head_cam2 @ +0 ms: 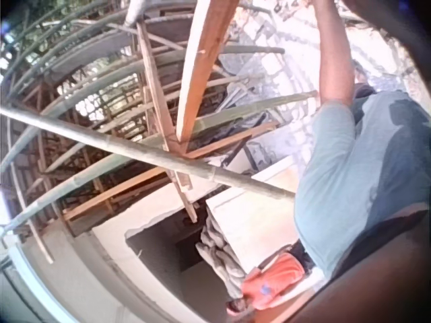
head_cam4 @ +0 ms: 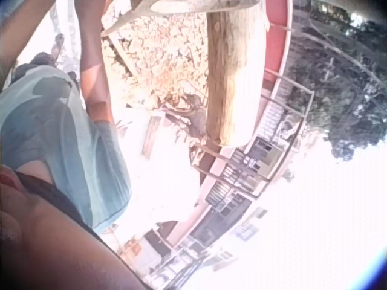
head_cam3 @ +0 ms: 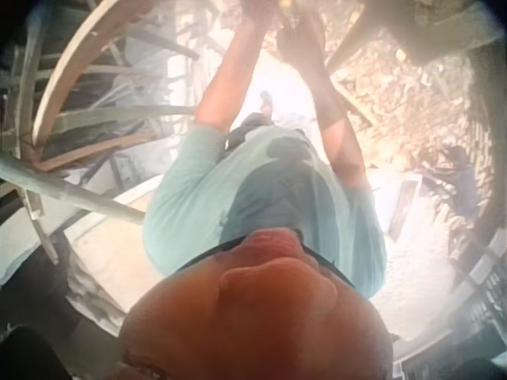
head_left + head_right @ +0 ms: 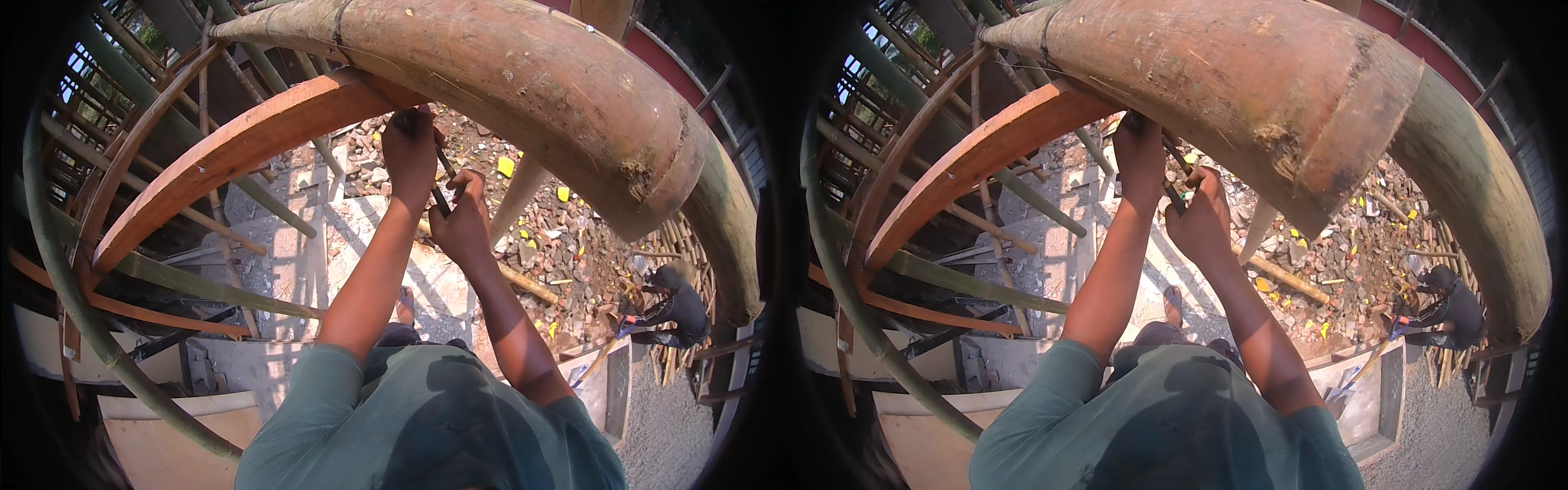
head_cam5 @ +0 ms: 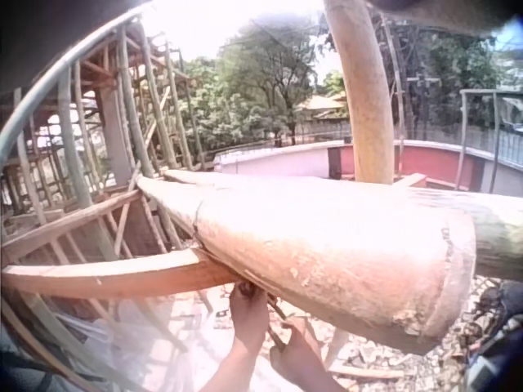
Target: The person uses pliers to tighten wire ties on a bamboo scaffold structure. They move along the scaffold, securing multiple joints by wrapping and twisting wire with pliers.
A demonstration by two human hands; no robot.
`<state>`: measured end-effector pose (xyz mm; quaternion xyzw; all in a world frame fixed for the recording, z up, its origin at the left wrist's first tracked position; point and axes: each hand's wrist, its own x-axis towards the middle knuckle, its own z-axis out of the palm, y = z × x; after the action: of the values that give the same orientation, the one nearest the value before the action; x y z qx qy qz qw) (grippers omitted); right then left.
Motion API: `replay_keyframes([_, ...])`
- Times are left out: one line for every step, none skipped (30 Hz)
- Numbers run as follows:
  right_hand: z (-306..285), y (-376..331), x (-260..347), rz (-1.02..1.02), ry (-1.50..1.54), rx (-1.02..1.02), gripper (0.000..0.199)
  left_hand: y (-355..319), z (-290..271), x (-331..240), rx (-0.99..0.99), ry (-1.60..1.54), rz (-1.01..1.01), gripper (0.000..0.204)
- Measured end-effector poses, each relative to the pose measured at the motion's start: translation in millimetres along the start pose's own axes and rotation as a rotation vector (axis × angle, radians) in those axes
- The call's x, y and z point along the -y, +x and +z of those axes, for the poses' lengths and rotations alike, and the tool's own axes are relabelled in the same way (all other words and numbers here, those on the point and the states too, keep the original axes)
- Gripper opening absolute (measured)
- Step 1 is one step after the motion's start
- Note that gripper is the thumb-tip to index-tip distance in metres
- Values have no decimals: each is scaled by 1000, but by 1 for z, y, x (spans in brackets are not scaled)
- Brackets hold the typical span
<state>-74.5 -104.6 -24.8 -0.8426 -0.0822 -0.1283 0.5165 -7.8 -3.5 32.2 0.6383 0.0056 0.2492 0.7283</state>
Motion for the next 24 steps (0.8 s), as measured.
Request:
replay_keyframes([3, 0, -1, -65, -1, -128, 41, 1, 2, 2, 14, 8, 85, 29])
replay_keyframes([5, 0, -2, -52, -18, -101, 45, 1, 1, 3, 41, -36, 29, 30])
replay_keyframes([7, 0, -2, 24, -42, -25, 49, 1, -2, 4, 64, -79, -26, 30])
replay_keyframes([9, 0, -1, 68, -60, 0, 53, 1, -5, 4, 75, -116, -90, 30])
replay_keyframes([11, -1, 0, 114, -107, 79, 50, 0, -8, 3, 84, -140, -102, 29])
replay_keyframes([14, -2, 1, 131, -125, 98, 47, 0, -11, 3, 101, -169, -132, 29])
replay_keyframes([15, -3, 2, 125, -159, 84, 45, -2, -13, 3, 129, -175, -112, 29])
replay_keyframes([17, -4, 2, 94, -176, 76, 43, -3, -14, 4, 154, -188, -73, 29])
replay_keyframes([17, -6, 1, 55, -170, 38, 40, -4, -14, 5, 168, -197, -43, 26])
replay_keyframes([17, -6, -1, 74, -184, 39, 40, -5, -13, 6, 158, -182, -55, 25])
replay_keyframes([16, -8, -3, 68, -175, 52, 40, -8, -12, 8, 151, -173, -45, 24])
replay_keyframes([16, -8, -7, 16, -156, 28, 40, -9, -11, 8, 155, -182, 4, 23])
replay_keyframes([14, -10, -10, 50, -143, 52, 38, -11, -9, 9, 154, -220, -53, 20])
replay_keyframes([14, -10, -14, -15, -145, 24, 37, -13, -8, 9, 150, -198, -18, 19])
replay_keyframes([14, -10, -18, -12, -107, 43, 36, -15, -7, 9, 128, -195, -19, 19])
replay_keyframes([14, -9, -21, 13, -88, 32, 35, -16, -5, 9, 131, -200, -39, 20])
replay_keyframes([16, -8, -23, -50, -58, 0, 35, -17, -5, 8, 120, -177, -16, 21])
replay_keyframes([17, -5, -25, -100, -36, -43, 34, -18, -3, 7, 123, -158, -10, 22])
replay_keyframes([19, -4, -26, -153, 14, -44, 34, -18, -2, 7, 115, -192, -16, 23])
replay_keyframes([22, 0, -27, -130, -17, -53, 34, -18, 0, 8, 99, -191, -18, 23])
replay_keyframes([24, 2, -28, -98, -34, -24, 34, -18, 0, 10, 99, -192, -23, 23])
replay_keyframes([27, 7, -30, -11, -71, -2, 35, -16, 1, 13, 108, -185, -6, 22])
replay_keyframes([29, 10, -33, 49, -150, 23, 37, -14, 1, 16, 95, -125, 56, 23])
replay_keyframes([33, 14, -37, -89, -22, 16, 39, -13, 1, 20, 66, -83, 83, 23])
